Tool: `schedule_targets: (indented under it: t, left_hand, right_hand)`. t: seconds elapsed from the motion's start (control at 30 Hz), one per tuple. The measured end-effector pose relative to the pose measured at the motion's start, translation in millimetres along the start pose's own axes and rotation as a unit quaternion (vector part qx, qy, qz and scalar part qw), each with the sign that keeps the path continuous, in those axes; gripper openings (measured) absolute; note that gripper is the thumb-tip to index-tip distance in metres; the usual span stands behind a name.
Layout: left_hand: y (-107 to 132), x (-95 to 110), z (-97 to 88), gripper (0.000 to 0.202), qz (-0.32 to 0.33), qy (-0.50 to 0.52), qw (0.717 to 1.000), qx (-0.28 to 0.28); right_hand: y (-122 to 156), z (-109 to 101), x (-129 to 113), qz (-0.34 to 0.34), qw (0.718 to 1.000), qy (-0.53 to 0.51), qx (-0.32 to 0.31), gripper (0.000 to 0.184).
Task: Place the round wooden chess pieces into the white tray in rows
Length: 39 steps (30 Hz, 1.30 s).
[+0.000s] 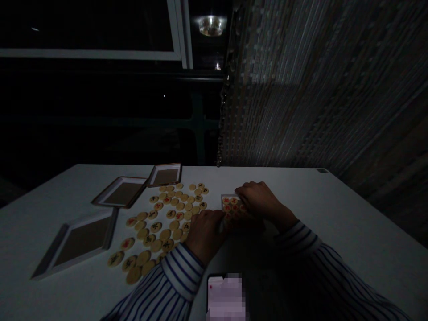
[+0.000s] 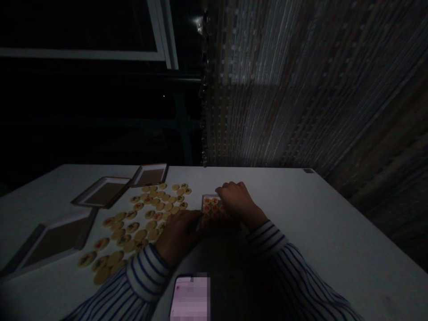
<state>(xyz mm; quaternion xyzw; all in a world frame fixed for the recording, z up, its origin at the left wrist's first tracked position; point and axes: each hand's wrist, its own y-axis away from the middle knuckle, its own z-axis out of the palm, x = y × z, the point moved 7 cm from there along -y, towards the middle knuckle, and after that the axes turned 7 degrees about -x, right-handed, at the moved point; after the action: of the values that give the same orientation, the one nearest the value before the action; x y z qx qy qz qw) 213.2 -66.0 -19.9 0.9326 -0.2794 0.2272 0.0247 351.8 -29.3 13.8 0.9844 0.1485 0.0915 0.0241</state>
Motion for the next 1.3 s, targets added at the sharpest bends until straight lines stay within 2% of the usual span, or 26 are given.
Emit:
schedule_targets:
  t: [0.17, 0.37, 0.6, 1.3]
  left_hand:
    - [0.5, -1.4, 0.5, 0.028, -0.002, -0.005, 1.000, 0.003]
    - [0.4, -1.8, 1.9, 0.026, -0.001, -0.005, 1.000, -0.003]
    - [0.7, -1.0, -0.2, 0.027, -0.002, -0.006, 1.000, -0.009]
    - [0.3, -0.2, 0.3, 0.028, -0.002, -0.013, 1.000, -0.021]
  right_hand:
    - [2.7, 1.1, 11.0, 0.048, 0.999, 0.007, 0.004, 0.027]
    - [3.0, 20.4, 28.0, 0.091, 0.994, -0.022, -0.049, 0.023]
    - [-1.2, 33.0, 30.7, 0.074, 0.994, -0.040, -0.071, 0.023]
    - [1.4, 28.2, 27.8, 0.056, 0.995, -0.047, -0.068, 0.019]
